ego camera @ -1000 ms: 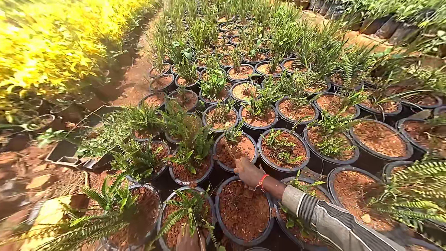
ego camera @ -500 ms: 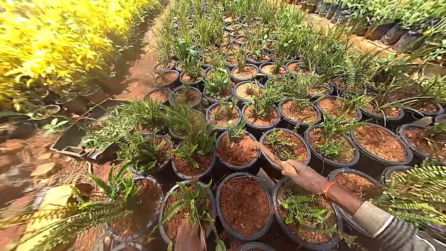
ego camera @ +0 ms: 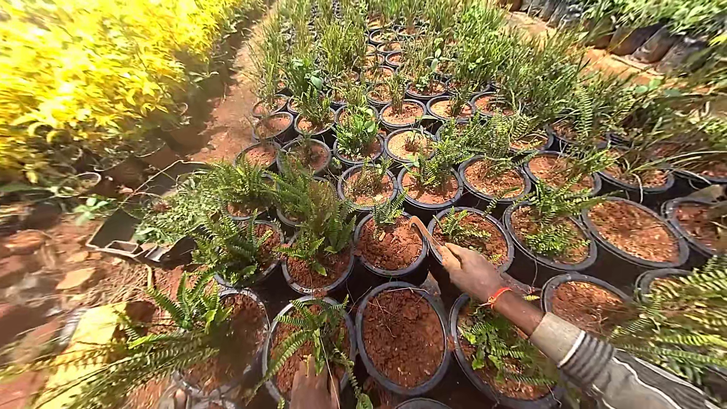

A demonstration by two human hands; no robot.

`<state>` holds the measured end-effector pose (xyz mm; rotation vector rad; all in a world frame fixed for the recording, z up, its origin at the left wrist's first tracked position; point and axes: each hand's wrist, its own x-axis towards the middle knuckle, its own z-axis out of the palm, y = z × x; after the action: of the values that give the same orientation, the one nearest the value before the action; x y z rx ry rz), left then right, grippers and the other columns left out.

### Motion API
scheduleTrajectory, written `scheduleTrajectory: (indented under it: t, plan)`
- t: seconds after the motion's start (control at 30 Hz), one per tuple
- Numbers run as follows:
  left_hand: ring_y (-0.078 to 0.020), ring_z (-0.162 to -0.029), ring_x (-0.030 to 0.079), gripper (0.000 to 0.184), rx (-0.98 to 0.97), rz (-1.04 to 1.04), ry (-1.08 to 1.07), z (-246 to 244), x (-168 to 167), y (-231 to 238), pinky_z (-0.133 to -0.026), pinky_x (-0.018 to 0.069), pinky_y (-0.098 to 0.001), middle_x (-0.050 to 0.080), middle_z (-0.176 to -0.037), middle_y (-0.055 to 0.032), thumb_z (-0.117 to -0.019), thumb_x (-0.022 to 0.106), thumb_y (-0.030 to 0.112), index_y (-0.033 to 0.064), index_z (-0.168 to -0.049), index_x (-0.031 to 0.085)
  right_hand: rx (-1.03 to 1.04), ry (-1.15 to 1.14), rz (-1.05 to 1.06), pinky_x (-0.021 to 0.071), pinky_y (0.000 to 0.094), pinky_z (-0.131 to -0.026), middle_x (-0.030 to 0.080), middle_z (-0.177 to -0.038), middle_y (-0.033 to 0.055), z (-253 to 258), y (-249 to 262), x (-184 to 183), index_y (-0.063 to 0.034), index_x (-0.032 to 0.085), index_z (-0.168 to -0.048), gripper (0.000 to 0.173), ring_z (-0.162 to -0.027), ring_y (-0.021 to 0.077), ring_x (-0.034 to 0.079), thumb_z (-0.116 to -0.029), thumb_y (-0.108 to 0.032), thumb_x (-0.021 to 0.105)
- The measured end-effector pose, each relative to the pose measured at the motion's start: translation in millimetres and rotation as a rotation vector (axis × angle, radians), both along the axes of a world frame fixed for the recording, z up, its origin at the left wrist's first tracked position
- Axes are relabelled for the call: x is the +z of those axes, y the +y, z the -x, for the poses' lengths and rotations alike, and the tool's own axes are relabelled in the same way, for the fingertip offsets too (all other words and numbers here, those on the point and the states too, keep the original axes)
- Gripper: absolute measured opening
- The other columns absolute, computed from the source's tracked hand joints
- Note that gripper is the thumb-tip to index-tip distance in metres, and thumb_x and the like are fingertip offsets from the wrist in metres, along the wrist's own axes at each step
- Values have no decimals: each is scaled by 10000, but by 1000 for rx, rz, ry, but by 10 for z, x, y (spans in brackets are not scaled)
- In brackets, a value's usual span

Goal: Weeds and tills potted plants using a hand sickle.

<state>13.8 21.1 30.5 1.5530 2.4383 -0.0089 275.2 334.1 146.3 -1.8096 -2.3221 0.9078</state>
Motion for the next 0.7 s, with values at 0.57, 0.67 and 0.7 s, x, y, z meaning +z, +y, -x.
scheduleTrajectory:
  t: [0.57, 0.67, 0.7]
  plan:
    - [-465, -1270, 598, 421, 5, 7, -9, 57, -38, -42, -1083, 464, -550, 635, -1362, -264, -974, 499, 314, 37, -1165, 751, -332, 456, 289, 531, 349, -563, 696, -931, 132, -101, 190, 73, -128, 667, -1301, 317, -647, 194, 642, -1105, -309, 497]
    - [-476, -1210, 630, 411, -5, -30, 5, 75, -58, -64, -1048, 488, -562, 652, -1334, -268, -961, 510, 323, 44, -1120, 768, -230, 420, 152, 564, 400, -576, 713, -882, 135, -154, 123, 113, -125, 672, -1292, 361, -631, 222, 667, -1113, -356, 460]
    - [-482, -1211, 624, 412, -1, -20, -2, 71, -57, -61, -1053, 483, -563, 649, -1341, -265, -961, 509, 325, 47, -1121, 769, -182, 357, 84, 581, 457, -623, 724, -912, 145, -132, 105, 70, -142, 646, -1368, 409, -666, 250, 682, -1111, -387, 443]
